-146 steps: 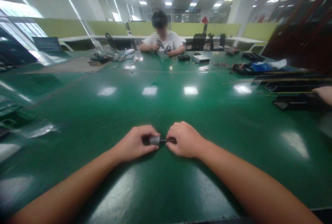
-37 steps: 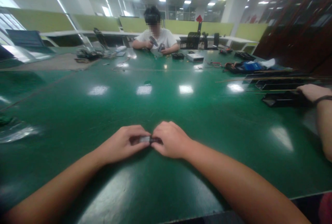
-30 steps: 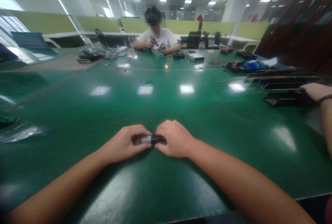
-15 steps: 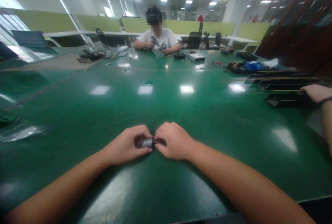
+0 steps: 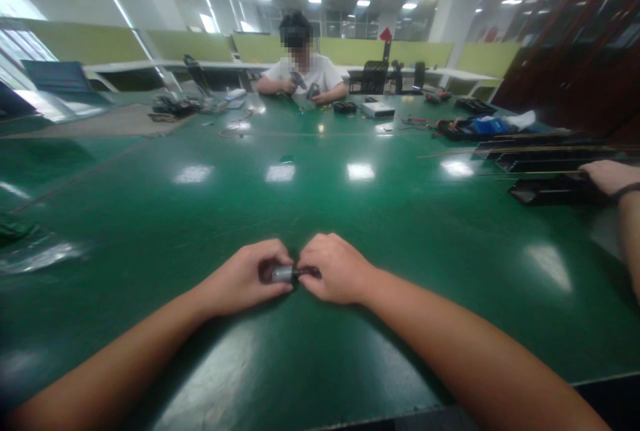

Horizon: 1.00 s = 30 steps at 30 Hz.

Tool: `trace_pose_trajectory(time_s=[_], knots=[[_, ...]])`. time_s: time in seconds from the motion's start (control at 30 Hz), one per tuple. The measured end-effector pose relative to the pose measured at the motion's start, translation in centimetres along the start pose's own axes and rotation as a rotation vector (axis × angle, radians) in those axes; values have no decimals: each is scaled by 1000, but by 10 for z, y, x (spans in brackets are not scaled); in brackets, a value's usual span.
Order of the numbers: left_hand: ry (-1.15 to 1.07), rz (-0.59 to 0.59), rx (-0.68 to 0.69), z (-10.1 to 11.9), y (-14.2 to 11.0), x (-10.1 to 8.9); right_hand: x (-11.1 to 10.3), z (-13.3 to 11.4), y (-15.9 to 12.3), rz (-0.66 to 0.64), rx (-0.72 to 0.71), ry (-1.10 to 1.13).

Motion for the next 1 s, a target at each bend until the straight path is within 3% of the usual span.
trace_pose_trajectory(time_s=[1.0], knots=[[5,-22,-7,-2,0,1,-2,1,-2,-9,0,-6]])
Point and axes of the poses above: each hand's wrist, its own y-axis towards the middle knuckle, its own x-axis out of the palm, z = x × y, the point moved 9 cm from there along y, towards the middle knuckle, and after that the axes turned 3 degrees about z, right-handed, at the moved point
